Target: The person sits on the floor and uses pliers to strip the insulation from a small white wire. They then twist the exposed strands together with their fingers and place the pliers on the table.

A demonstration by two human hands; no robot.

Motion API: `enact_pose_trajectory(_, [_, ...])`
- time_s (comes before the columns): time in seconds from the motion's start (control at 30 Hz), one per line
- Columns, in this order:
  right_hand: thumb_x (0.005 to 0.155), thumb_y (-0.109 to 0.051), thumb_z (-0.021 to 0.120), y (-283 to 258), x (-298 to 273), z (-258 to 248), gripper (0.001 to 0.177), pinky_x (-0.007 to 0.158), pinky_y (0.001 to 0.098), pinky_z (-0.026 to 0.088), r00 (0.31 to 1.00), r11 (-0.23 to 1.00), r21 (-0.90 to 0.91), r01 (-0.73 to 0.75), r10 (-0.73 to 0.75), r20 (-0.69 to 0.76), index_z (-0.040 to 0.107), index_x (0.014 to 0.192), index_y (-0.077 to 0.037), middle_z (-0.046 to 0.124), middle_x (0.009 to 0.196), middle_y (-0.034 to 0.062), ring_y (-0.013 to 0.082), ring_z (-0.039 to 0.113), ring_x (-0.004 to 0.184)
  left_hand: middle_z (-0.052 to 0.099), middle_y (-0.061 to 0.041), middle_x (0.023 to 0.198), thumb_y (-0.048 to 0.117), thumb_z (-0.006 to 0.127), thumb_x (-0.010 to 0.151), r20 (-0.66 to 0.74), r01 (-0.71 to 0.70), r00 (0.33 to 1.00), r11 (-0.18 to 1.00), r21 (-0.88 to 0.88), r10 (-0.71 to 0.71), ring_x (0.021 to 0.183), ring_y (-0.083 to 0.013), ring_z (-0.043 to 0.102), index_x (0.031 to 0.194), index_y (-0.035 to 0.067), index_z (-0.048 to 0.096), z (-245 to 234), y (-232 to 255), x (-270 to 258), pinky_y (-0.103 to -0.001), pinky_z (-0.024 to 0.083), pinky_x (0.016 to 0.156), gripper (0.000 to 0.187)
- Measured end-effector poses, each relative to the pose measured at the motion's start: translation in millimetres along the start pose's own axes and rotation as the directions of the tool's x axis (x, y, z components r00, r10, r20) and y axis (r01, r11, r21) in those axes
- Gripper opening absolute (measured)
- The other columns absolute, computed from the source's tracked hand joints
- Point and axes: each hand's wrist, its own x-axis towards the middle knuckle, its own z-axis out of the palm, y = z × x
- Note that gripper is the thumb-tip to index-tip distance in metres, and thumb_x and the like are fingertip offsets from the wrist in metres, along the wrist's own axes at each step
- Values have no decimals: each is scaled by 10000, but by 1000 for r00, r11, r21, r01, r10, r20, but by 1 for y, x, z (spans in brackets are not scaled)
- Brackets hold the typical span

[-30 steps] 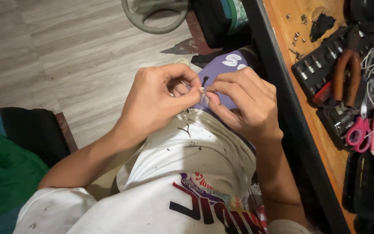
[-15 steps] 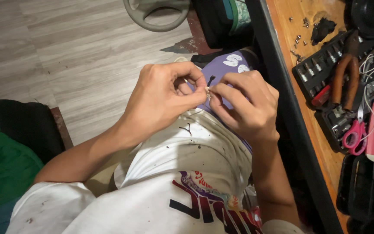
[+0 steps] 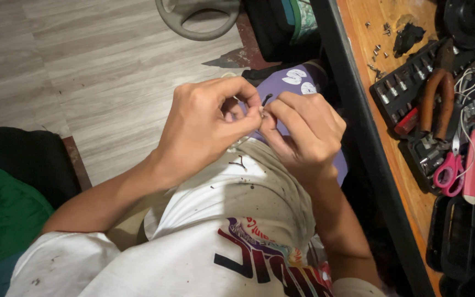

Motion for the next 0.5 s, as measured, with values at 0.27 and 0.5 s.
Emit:
enact_pose_trajectory(0.27, [849,111,723,-13,-2,-6,136,634,226,444,892,847,283,-450,438,107,669,953,43,655,913,63,113,564,725,712,-74,905,76,798,915,19,-386,921,906,175,388,759,-192,689,975,9,694,0,-11,2,-321,535,688,138])
enact_pose_trajectory(0.5, [933,98,704,-2,-8,-5,71,723,195,402,727,524,538,-661,627,282,675,963,40,620,951,29,63,490,809,721,-65,919,56,791,896,-35,-368,924,909,195,381,805,-196,700,942,31,698,3,-11,2,-320,545,731,107])
